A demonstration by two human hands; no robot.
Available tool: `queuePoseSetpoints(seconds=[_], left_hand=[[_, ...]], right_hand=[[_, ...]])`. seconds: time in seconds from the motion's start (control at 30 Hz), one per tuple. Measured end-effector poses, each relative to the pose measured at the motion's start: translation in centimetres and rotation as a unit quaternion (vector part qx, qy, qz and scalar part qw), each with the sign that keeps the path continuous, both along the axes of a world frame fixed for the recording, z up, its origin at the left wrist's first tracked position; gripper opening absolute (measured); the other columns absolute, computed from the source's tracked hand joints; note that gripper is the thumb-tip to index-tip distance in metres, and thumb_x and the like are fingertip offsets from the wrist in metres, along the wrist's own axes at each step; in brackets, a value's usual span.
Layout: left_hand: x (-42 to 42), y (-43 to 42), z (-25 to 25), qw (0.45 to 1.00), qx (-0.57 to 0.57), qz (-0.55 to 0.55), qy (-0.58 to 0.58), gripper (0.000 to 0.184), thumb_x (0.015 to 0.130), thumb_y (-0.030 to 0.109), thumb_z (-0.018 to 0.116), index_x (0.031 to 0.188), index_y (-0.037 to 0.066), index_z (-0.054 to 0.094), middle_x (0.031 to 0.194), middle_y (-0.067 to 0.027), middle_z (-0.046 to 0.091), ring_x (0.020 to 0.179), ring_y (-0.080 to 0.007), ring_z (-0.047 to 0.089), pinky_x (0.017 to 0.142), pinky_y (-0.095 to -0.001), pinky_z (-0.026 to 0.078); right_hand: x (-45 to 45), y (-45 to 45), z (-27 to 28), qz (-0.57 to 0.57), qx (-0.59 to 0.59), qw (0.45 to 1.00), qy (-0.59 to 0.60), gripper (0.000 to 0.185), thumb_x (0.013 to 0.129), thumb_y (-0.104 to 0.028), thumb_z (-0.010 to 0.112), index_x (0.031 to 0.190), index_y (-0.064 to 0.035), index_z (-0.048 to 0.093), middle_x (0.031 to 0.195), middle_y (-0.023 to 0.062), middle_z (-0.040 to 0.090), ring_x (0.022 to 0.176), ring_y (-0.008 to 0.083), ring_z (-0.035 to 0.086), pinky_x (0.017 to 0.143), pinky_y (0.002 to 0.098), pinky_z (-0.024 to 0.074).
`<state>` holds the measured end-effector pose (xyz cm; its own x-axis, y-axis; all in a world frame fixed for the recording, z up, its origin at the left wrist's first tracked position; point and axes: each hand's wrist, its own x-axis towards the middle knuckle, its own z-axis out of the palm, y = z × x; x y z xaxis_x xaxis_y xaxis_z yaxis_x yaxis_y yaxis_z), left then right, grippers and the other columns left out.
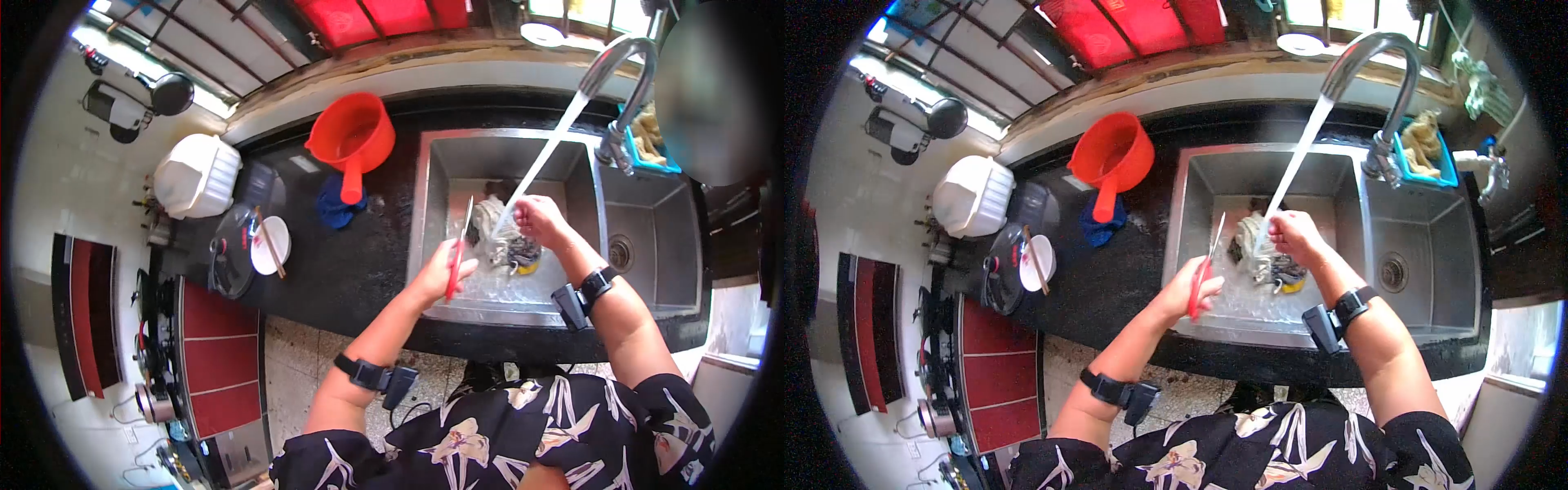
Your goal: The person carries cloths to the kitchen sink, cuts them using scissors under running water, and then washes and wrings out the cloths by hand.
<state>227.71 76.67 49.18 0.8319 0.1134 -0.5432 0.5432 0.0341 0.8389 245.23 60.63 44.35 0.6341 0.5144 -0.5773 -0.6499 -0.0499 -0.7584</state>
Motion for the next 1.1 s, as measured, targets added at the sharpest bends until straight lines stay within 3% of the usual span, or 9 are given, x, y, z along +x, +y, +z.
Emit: queuePoseSetpoints(seconds=[0.1, 0.17, 0.33, 0.53, 0.63, 0.73, 0.87, 0.97, 1.1], left_hand=[[-4.3, 4.1, -0.2, 0.956, 0.293, 0.007, -0.016, 0.058, 0.066, 0.029, 0.072, 0.109, 0.003, 0.042, 0.089, -0.0151, 0.058, 0.077, -0.0187, 0.057, 0.064, -0.0314, 0.047], [-6.8, 7.1, -0.5, 0.878, 0.477, 0.013, 0.024, 0.049, 0.063, 0.029, 0.072, 0.101, 0.007, 0.048, 0.089, -0.0131, 0.059, 0.078, -0.0256, 0.059, 0.068, -0.0344, 0.047], [-10.4, 12.0, -1.7, 0.759, 0.65, 0.014, 0.038, 0.042, 0.069, 0.029, 0.061, 0.106, 0.012, 0.051, 0.086, -0.0154, 0.057, 0.08, -0.033, 0.056, 0.068, -0.0419, 0.045], [-8.8, 11.5, 2.8, 0.741, 0.641, -0.091, 0.178, 0.046, 0.067, 0.023, 0.064, 0.108, 0.008, 0.053, 0.094, -0.0157, 0.053, 0.087, -0.0309, 0.054, 0.074, -0.038, 0.043], [-4.2, 7.1, 4.6, 0.761, 0.633, -0.025, -0.14, 0.029, 0.071, 0.01, 0.056, 0.1, 0.007, 0.055, 0.092, -0.0131, 0.055, 0.087, -0.0295, 0.054, 0.075, -0.036, 0.045], [2.4, 1.9, 1.4, 0.868, 0.458, -0.105, -0.164, 0.032, 0.07, 0.015, 0.056, 0.101, 0.006, 0.056, 0.095, -0.015, 0.058, 0.086, -0.028, 0.056, 0.076, -0.0351, 0.044], [10.3, -1.8, -7.6, 0.805, 0.517, -0.283, -0.064, 0.058, 0.069, 0.014, 0.057, 0.123, 0.015, 0.036, 0.12, -0.0195, 0.041, 0.109, -0.031, 0.043, 0.088, -0.0381, 0.038], [13.4, -1.4, -16.3, 0.776, 0.56, -0.253, -0.146, 0.049, 0.069, 0.015, 0.057, 0.116, 0.016, 0.044, 0.111, -0.0193, 0.048, 0.106, -0.0316, 0.045, 0.087, -0.0386, 0.039], [12.4, -0.5, -20.8, 0.868, 0.415, -0.275, 0.005, 0.028, 0.067, 0.018, 0.057, 0.095, 0.013, 0.057, 0.09, -0.0143, 0.059, 0.092, -0.0303, 0.054, 0.075, -0.0391, 0.045]], right_hand=[[2.5, 0.8, -3.4, -0.03, 0.106, 0.99, 0.087, 0.016, 0.083, -0.016, 0.042, 0.069, -0.0085, 0.043, 0.058, 0.0008, 0.043, 0.045, 0.0091, 0.039, 0.037, 0.023, 0.0282], [3.1, 0.6, -3.3, 0.015, 0.272, 0.96, 0.069, 0.006, 0.08, -0.007, 0.043, 0.083, -0.0045, 0.048, 0.071, 0.0061, 0.051, 0.059, 0.0156, 0.051, 0.047, 0.0247, 0.0417], [2.4, 1.0, 1.3, -0.009, 0.146, 0.988, 0.055, 0.014, 0.071, 0.005, 0.053, 0.083, -0.0022, 0.051, 0.078, 0.0102, 0.055, 0.071, 0.02, 0.058, 0.063, 0.0339, 0.0513], [3.7, 0.7, 0.4, 0.02, 0.198, 0.98, 0.027, 0.012, 0.073, -0.001, 0.056, 0.083, -0.0027, 0.051, 0.077, 0.0088, 0.056, 0.07, 0.0192, 0.059, 0.063, 0.0335, 0.0519], [3.4, 0.5, 1.8, 0.024, 0.217, 0.975, 0.024, 0.015, 0.074, -0.005, 0.058, 0.088, -0.0023, 0.052, 0.08, 0.0082, 0.057, 0.072, 0.0177, 0.058, 0.066, 0.0308, 0.0503], [2.7, -0.3, 1.7, 0.089, 0.018, 0.992, -0.083, 0.029, 0.074, -0.017, 0.06, 0.099, -0.0052, 0.052, 0.088, 0.0057, 0.058, 0.078, 0.0146, 0.055, 0.062, 0.0264, 0.0464], [2.3, -3.6, 0.5, 0.158, -0.124, 0.962, -0.185, 0.044, 0.074, -0.025, 0.059, 0.113, -0.0082, 0.047, 0.103, 0.0051, 0.054, 0.085, 0.012, 0.05, 0.058, 0.0254, 0.0425], [1.7, -6.9, 2.1, 0.142, -0.149, 0.964, -0.17, 0.043, 0.076, -0.026, 0.058, 0.114, -0.0097, 0.047, 0.108, 0.0051, 0.051, 0.092, 0.0127, 0.048, 0.067, 0.0281, 0.0436], [1.1, -11.0, 2.8, 0.06, -0.128, 0.98, -0.141, 0.031, 0.078, -0.02, 0.056, 0.106, -0.0075, 0.051, 0.1, 0.0037, 0.054, 0.088, 0.0128, 0.051, 0.07, 0.0285, 0.0445]])
